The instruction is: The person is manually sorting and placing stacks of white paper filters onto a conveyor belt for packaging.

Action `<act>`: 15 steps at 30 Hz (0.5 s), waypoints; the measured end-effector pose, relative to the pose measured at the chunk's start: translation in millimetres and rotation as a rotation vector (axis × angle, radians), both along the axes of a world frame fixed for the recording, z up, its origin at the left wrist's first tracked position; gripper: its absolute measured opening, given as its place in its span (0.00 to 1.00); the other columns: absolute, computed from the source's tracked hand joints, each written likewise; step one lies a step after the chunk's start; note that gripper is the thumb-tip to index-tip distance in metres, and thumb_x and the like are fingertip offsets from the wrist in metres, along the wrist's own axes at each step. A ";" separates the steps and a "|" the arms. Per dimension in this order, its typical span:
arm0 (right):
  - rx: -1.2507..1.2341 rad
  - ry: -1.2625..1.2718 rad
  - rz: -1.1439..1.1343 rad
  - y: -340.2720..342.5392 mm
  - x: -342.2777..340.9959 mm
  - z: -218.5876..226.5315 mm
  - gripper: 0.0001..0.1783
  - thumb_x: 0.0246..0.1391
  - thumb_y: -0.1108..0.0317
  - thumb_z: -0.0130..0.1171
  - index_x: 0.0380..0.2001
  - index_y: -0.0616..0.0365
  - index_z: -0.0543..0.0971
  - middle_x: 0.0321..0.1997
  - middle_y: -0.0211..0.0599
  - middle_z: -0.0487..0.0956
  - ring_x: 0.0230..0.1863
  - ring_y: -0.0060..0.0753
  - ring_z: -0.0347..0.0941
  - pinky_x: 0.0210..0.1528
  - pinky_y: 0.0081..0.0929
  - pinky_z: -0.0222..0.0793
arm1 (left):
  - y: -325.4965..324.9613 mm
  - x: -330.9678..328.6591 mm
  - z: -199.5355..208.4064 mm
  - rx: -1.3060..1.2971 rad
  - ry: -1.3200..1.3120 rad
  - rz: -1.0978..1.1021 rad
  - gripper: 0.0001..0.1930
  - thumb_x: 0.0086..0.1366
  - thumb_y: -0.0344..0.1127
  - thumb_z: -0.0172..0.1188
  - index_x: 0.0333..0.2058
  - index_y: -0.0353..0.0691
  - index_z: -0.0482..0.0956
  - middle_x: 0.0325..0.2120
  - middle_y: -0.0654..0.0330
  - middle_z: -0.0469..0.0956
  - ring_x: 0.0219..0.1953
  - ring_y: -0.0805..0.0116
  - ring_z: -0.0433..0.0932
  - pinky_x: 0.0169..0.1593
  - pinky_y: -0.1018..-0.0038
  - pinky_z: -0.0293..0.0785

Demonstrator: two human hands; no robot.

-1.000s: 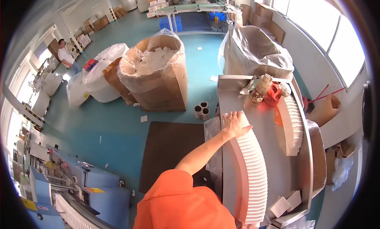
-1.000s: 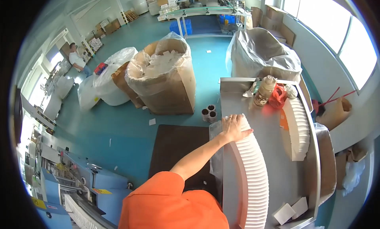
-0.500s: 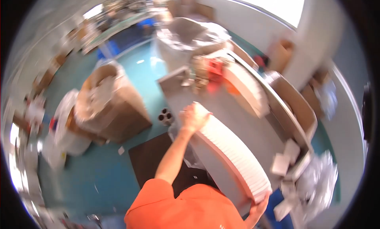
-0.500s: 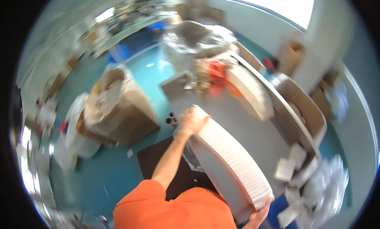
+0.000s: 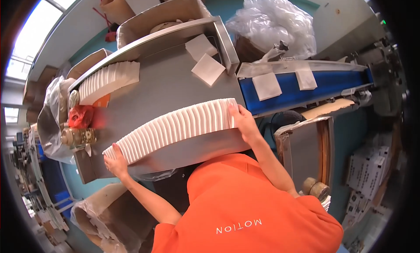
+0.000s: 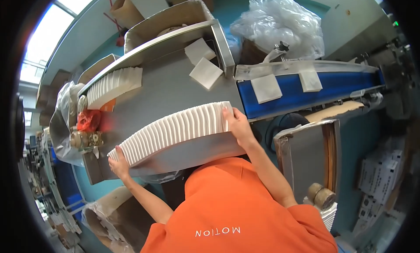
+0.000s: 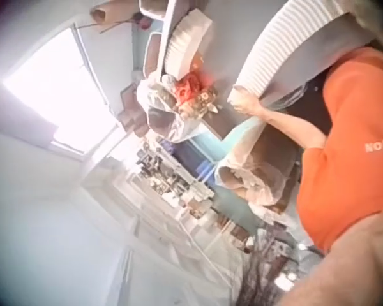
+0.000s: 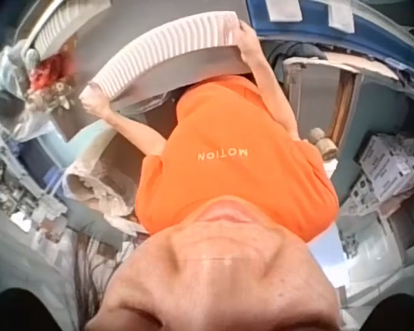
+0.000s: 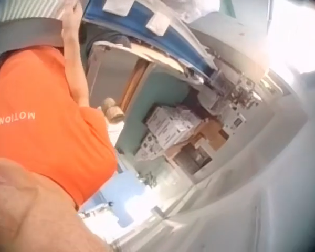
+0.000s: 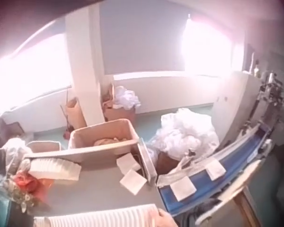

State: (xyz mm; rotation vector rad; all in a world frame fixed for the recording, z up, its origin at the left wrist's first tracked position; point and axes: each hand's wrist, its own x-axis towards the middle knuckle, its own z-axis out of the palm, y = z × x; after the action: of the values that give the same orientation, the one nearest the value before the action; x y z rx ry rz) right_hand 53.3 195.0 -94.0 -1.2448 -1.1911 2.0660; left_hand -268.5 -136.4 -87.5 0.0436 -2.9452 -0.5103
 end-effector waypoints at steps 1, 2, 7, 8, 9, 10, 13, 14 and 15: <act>-0.187 0.071 -0.030 6.2 8.3 2.5 0.22 0.63 0.54 0.56 0.49 0.64 0.76 0.45 0.38 0.79 0.47 0.28 0.74 0.50 0.24 0.69 | 0.0 0.9 -2.7 0.007 -0.003 0.003 0.50 0.58 0.73 0.53 0.58 0.25 0.65 0.56 0.35 0.68 0.60 0.39 0.65 0.64 0.54 0.59; -0.376 0.144 -0.050 11.3 18.7 5.1 0.21 0.63 0.56 0.56 0.49 0.64 0.76 0.45 0.37 0.79 0.48 0.28 0.75 0.51 0.24 0.70 | -2.0 2.8 -4.4 0.003 0.020 -0.002 0.50 0.58 0.72 0.53 0.58 0.25 0.65 0.55 0.35 0.68 0.60 0.40 0.65 0.64 0.54 0.59; -0.147 0.046 -0.051 18.5 50.0 -13.4 0.22 0.57 0.66 0.62 0.53 0.64 0.73 0.45 0.37 0.79 0.43 0.32 0.77 0.47 0.27 0.73 | 0.0 10.4 5.0 0.016 0.029 -0.031 0.51 0.58 0.74 0.51 0.58 0.24 0.65 0.55 0.33 0.68 0.60 0.39 0.65 0.64 0.56 0.59; -0.219 0.024 -0.226 21.0 53.9 -11.3 0.19 0.60 0.64 0.60 0.49 0.64 0.74 0.44 0.36 0.79 0.41 0.29 0.77 0.44 0.26 0.74 | 1.0 12.2 7.4 0.008 -0.003 -0.033 0.51 0.58 0.74 0.51 0.58 0.24 0.65 0.55 0.33 0.68 0.60 0.39 0.65 0.64 0.56 0.58; -0.212 0.010 -0.261 23.0 51.1 -13.6 0.19 0.61 0.61 0.59 0.48 0.64 0.74 0.44 0.36 0.79 0.41 0.28 0.77 0.42 0.25 0.75 | -0.3 14.1 8.6 0.000 -0.034 -0.035 0.51 0.58 0.74 0.51 0.58 0.24 0.65 0.56 0.33 0.68 0.60 0.38 0.65 0.64 0.56 0.58; -0.203 0.001 -0.302 24.7 48.1 -14.8 0.20 0.63 0.57 0.58 0.48 0.63 0.74 0.44 0.36 0.79 0.40 0.27 0.77 0.41 0.24 0.75 | -1.3 13.1 2.5 0.017 -0.006 -0.047 0.52 0.58 0.74 0.51 0.58 0.24 0.64 0.56 0.33 0.67 0.61 0.38 0.64 0.64 0.55 0.58; 0.299 -0.307 0.162 -5.7 7.9 15.7 0.24 0.64 0.49 0.54 0.47 0.62 0.76 0.44 0.36 0.78 0.45 0.26 0.72 0.50 0.22 0.67 | -1.4 13.2 -2.6 -0.007 0.000 -0.058 0.50 0.59 0.72 0.51 0.59 0.25 0.63 0.56 0.34 0.67 0.61 0.38 0.64 0.65 0.54 0.57; 0.407 -0.290 0.134 -10.3 1.9 8.1 0.23 0.65 0.50 0.53 0.47 0.60 0.76 0.45 0.36 0.78 0.46 0.25 0.72 0.51 0.23 0.66 | -0.6 14.4 0.4 -0.014 -0.006 -0.065 0.50 0.59 0.72 0.51 0.59 0.25 0.63 0.56 0.34 0.67 0.61 0.38 0.64 0.65 0.54 0.57; 0.515 -0.273 0.106 -12.5 -0.2 0.2 0.21 0.66 0.51 0.52 0.47 0.59 0.76 0.45 0.37 0.78 0.47 0.24 0.71 0.51 0.23 0.66 | 0.9 14.6 3.8 -0.005 -0.018 -0.062 0.50 0.59 0.72 0.51 0.59 0.25 0.63 0.57 0.34 0.66 0.61 0.38 0.63 0.65 0.55 0.57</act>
State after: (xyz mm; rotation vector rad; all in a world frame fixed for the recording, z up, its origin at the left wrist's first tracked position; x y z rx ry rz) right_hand 53.2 182.5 -93.8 -1.2446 -1.8046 1.5319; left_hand -254.0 -135.6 -83.6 -0.0440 -2.9732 -0.5140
